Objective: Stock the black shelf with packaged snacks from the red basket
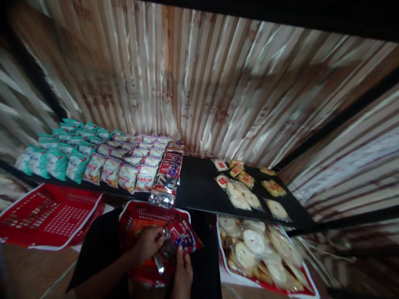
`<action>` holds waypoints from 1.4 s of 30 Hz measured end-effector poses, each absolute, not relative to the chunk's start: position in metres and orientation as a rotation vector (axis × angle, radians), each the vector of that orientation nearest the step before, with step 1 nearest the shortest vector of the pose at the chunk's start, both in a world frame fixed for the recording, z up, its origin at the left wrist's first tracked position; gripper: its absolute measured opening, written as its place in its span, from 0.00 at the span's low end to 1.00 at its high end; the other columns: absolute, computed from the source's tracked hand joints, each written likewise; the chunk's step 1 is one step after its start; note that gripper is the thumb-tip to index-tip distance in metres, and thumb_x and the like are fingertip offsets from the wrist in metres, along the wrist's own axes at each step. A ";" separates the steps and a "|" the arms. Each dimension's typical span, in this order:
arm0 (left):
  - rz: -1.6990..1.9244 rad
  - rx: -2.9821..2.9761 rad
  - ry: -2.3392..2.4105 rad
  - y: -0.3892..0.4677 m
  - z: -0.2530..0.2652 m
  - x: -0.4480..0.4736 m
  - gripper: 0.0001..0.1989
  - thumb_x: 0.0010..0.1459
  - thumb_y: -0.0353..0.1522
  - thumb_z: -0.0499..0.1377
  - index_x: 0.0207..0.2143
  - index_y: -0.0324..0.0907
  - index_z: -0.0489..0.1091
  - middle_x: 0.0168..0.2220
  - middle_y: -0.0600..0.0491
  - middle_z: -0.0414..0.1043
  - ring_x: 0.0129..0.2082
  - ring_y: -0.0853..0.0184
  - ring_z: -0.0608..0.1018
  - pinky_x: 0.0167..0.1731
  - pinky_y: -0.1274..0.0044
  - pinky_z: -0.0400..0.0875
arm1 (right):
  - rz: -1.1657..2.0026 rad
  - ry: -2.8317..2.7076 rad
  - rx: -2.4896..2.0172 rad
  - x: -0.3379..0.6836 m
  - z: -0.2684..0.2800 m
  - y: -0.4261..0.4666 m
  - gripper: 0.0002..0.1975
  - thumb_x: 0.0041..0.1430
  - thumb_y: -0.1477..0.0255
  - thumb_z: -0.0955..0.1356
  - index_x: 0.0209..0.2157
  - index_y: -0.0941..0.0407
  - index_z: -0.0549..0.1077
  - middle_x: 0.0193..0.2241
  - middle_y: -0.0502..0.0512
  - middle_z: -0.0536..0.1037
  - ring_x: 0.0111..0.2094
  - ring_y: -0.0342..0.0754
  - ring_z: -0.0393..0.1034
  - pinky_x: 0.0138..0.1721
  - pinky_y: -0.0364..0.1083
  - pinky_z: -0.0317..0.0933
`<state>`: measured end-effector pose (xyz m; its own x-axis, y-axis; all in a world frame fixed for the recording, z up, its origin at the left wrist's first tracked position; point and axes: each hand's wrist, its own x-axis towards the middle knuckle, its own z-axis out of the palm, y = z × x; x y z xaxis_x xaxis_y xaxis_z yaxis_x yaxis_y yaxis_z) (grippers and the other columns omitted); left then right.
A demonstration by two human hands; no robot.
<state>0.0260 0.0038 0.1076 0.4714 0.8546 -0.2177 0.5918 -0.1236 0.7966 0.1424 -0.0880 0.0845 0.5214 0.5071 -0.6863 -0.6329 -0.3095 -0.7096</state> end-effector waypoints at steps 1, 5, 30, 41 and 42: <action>0.357 1.837 1.213 0.003 0.114 0.027 0.09 0.55 0.27 0.51 0.30 0.40 0.70 0.30 0.52 0.75 0.31 0.69 0.75 0.33 0.80 0.64 | 1.114 0.084 -1.506 0.146 0.088 -0.090 0.32 0.28 0.49 0.75 0.35 0.55 0.75 0.29 0.53 0.81 0.33 0.55 0.76 0.32 0.47 0.69; 0.344 1.904 1.206 0.004 0.146 0.028 0.08 0.56 0.32 0.52 0.28 0.42 0.70 0.28 0.54 0.74 0.29 0.69 0.73 0.30 0.80 0.61 | 0.984 -0.071 -1.499 0.161 0.113 -0.088 0.30 0.26 0.50 0.76 0.31 0.55 0.77 0.29 0.51 0.81 0.34 0.53 0.74 0.34 0.45 0.68; 1.038 1.552 1.264 0.116 0.237 0.078 0.23 0.56 0.28 0.53 0.55 0.46 0.62 0.60 0.48 0.58 0.49 0.65 0.73 0.43 0.77 0.73 | 0.815 -0.671 -1.396 0.240 0.216 0.155 0.24 0.34 0.49 0.72 0.22 0.55 0.68 0.13 0.42 0.66 0.15 0.39 0.55 0.18 0.41 0.51; 1.009 1.914 1.361 0.188 0.228 0.098 0.22 0.55 0.20 0.48 0.50 0.39 0.69 0.54 0.47 0.68 0.56 0.64 0.68 0.60 0.71 0.60 | 0.553 -0.911 -1.709 0.258 0.217 0.263 0.14 0.47 0.63 0.68 0.34 0.57 0.75 0.20 0.51 0.75 0.24 0.46 0.68 0.25 0.43 0.58; 1.024 1.898 1.379 0.194 0.227 0.100 0.22 0.55 0.19 0.48 0.50 0.37 0.69 0.53 0.46 0.68 0.56 0.64 0.68 0.60 0.72 0.60 | 0.536 -0.936 -1.711 0.259 0.217 0.269 0.15 0.47 0.64 0.69 0.37 0.57 0.75 0.22 0.51 0.77 0.25 0.47 0.69 0.27 0.43 0.59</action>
